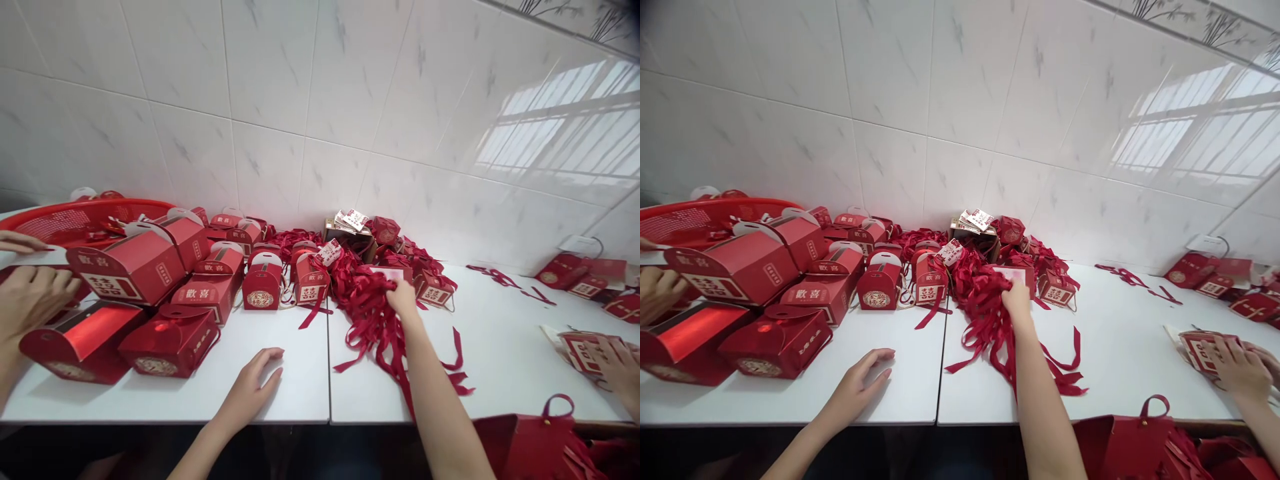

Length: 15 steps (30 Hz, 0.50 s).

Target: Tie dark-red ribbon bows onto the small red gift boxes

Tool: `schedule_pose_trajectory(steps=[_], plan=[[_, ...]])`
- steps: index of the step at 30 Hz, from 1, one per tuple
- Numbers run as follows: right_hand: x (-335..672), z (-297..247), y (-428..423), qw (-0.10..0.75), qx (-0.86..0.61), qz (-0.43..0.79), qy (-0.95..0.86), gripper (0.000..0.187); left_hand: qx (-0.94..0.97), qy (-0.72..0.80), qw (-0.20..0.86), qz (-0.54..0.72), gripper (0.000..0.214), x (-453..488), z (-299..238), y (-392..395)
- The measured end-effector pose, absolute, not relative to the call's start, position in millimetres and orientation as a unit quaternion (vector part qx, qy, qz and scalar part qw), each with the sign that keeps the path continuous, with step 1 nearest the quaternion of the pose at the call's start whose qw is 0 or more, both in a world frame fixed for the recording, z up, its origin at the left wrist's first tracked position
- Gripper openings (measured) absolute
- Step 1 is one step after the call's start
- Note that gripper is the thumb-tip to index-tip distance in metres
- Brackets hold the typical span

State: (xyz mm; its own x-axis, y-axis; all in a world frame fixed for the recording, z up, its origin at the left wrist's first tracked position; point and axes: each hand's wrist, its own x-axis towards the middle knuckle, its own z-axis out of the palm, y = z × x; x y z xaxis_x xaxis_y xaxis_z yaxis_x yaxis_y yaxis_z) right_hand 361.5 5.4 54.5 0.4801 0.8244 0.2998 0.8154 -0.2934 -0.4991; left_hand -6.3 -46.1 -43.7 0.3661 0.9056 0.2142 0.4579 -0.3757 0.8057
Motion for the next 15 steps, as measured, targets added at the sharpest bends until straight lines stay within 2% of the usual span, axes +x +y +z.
schedule_pose_trajectory(steps=[7,15], plan=[[387.3,182.0,21.0,0.231,-0.815,0.0,-0.532,0.013,0.749,0.443,0.34,0.356,0.026,-5.4,-40.9,-47.3],[391.7,272.0,29.0,0.221,-0.807,-0.073,-0.543,0.012,0.745,0.447,0.344,0.357,0.027,-5.5,-41.3,-48.0]])
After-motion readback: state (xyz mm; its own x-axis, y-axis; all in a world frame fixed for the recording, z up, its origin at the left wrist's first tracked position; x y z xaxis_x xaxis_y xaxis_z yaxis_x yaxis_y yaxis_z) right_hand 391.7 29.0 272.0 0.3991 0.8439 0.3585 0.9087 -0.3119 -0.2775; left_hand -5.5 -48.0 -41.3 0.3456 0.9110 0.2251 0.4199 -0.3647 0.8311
